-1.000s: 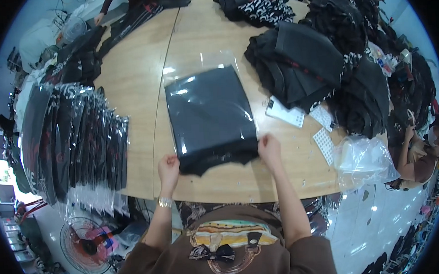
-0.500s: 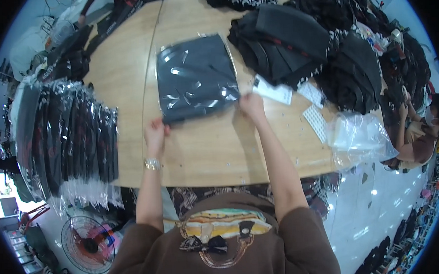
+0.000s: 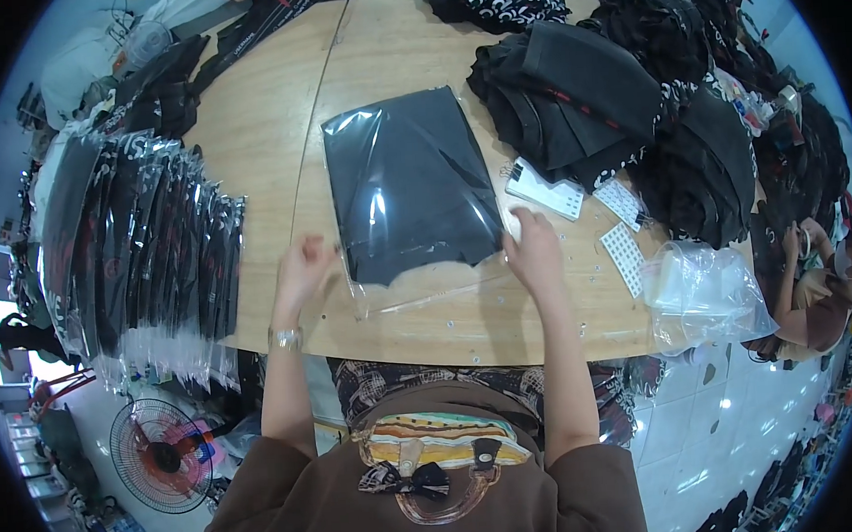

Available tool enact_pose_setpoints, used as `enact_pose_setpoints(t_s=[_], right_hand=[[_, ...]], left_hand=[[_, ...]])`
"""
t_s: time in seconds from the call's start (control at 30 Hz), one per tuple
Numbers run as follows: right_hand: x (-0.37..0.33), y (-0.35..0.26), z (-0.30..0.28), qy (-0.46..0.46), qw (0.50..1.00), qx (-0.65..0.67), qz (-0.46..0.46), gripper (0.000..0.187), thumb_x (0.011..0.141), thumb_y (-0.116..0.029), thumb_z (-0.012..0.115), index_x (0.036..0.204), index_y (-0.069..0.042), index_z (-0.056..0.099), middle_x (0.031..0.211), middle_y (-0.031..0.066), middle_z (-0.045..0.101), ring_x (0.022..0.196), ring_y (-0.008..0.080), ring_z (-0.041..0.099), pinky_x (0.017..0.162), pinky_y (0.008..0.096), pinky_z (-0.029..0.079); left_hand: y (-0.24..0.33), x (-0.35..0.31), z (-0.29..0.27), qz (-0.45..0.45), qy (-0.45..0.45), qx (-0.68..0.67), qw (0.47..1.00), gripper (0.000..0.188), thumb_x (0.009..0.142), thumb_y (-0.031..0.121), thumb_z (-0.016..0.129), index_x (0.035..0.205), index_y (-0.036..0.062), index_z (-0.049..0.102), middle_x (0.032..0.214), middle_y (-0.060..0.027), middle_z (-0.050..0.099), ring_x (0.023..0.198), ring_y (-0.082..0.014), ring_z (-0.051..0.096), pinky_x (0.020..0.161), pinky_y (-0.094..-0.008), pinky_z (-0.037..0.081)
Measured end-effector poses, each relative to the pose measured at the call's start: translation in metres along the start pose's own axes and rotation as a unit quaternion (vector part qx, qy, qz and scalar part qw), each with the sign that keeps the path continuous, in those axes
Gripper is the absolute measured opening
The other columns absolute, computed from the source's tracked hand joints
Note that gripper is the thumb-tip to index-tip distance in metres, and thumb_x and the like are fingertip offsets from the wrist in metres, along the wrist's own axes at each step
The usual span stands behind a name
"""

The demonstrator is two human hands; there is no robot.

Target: Placing folded black t-shirts into clear plastic shipping bags.

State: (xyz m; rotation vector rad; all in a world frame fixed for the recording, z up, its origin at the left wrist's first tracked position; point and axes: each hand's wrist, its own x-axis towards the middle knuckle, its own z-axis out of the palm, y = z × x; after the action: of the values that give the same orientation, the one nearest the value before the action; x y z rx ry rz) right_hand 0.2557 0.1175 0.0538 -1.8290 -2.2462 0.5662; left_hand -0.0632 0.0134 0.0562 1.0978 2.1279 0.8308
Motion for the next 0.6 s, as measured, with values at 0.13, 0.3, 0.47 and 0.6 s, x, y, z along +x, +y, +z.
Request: enact_pose_setpoints(t_s=[0.13, 0.3, 0.47, 0.6], right_hand=[[0.005, -0.025, 0.028, 0.144, 0.972, 0.026, -0.186, 0.044, 0.083, -0.028, 0.056, 0.124, -0.014, 0.047, 0.128, 0.0170, 0.044, 0.115, 0.0341, 0.043, 0.096, 0.0452, 0.035], [-0.017, 0.008, 0.044, 0.012, 0.977, -0.067, -0.203, 0.058, 0.085, -0.040, 0.050, 0.137, -0.019, 0.036, 0.144, 0.0136, 0.026, 0.133, 0.0313, 0.023, 0.107, 0.0534, 0.014], [-0.026, -0.002, 0.037, 0.052, 0.974, -0.082, -0.206, 0.057, 0.080, -0.033, 0.056, 0.132, -0.015, 0.041, 0.140, 0.0153, 0.032, 0.131, 0.0338, 0.025, 0.106, 0.0516, 0.017], [-0.041, -0.017, 0.050, 0.121, 0.952, 0.021, -0.282, 0.047, 0.073, -0.019, 0.065, 0.117, -0.009, 0.052, 0.126, 0.0178, 0.043, 0.124, 0.0360, 0.034, 0.101, 0.0523, 0.024]], left_hand=[[0.042, 0.059, 0.025, 0.226, 0.110, 0.008, 0.968, 0.048, 0.083, 0.028, 0.062, 0.124, 0.0083, 0.048, 0.125, -0.0192, 0.047, 0.117, -0.0333, 0.043, 0.094, -0.0409, 0.038], [-0.006, 0.083, 0.038, 0.276, 0.050, 0.357, 0.891, 0.059, 0.087, 0.041, 0.051, 0.137, 0.0179, 0.032, 0.143, -0.0126, 0.029, 0.131, -0.0357, 0.025, 0.103, -0.0522, 0.024], [-0.024, 0.076, 0.038, 0.253, 0.087, 0.172, 0.948, 0.060, 0.087, 0.038, 0.051, 0.139, 0.0162, 0.029, 0.143, -0.0179, 0.026, 0.129, -0.0416, 0.024, 0.104, -0.0481, 0.024], [-0.014, 0.013, 0.025, 0.041, -0.046, 0.107, 0.992, 0.039, 0.085, 0.034, 0.056, 0.108, 0.0021, 0.058, 0.102, -0.0213, 0.061, 0.092, -0.0325, 0.060, 0.078, -0.0407, 0.046]])
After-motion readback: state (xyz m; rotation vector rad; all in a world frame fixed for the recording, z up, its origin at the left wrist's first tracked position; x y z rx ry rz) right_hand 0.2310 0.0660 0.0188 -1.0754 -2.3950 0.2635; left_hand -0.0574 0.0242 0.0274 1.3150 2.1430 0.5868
